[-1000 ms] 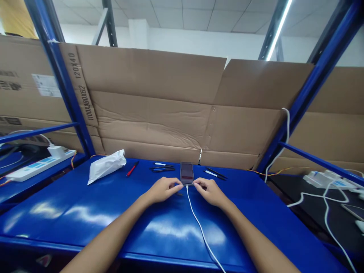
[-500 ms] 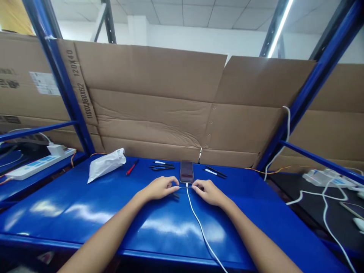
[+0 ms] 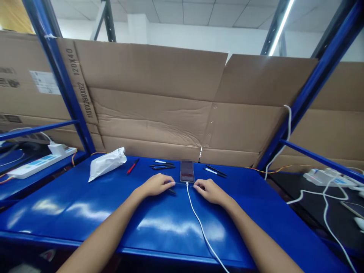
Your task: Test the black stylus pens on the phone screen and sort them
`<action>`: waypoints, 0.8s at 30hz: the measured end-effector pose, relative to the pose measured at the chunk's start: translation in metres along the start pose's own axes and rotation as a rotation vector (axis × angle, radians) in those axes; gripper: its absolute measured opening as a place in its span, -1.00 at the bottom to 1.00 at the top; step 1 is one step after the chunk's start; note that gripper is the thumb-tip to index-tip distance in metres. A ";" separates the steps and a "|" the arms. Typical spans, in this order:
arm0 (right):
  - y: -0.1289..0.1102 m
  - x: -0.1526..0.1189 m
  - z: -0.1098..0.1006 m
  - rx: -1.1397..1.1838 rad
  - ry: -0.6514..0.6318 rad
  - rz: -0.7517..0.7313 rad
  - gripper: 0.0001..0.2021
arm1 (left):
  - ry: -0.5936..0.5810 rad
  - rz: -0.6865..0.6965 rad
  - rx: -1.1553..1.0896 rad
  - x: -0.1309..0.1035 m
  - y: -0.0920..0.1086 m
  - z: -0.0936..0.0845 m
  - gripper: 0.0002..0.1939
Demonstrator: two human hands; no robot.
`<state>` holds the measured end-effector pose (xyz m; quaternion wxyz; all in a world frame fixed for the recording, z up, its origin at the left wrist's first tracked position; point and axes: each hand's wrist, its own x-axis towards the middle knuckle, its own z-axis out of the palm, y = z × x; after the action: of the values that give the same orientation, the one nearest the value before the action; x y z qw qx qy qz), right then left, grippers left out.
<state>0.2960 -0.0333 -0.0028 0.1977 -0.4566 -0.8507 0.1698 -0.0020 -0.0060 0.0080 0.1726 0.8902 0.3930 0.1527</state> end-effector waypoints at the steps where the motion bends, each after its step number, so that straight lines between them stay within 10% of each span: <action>1: 0.001 0.000 0.000 -0.012 0.000 0.004 -0.77 | 0.005 -0.020 0.017 0.000 -0.001 0.000 -0.67; 9: 0.008 0.000 -0.002 0.071 0.070 0.012 -0.94 | 0.055 -0.074 0.116 -0.002 0.001 -0.004 -0.82; 24: 0.012 0.001 0.001 0.005 0.048 -0.029 -0.88 | 0.299 0.343 0.664 0.005 0.011 0.002 -0.83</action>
<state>0.3039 -0.0264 -0.0095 0.2215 -0.4477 -0.8518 0.1580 0.0094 -0.0099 0.0113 -0.2116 0.9182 0.2873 0.1718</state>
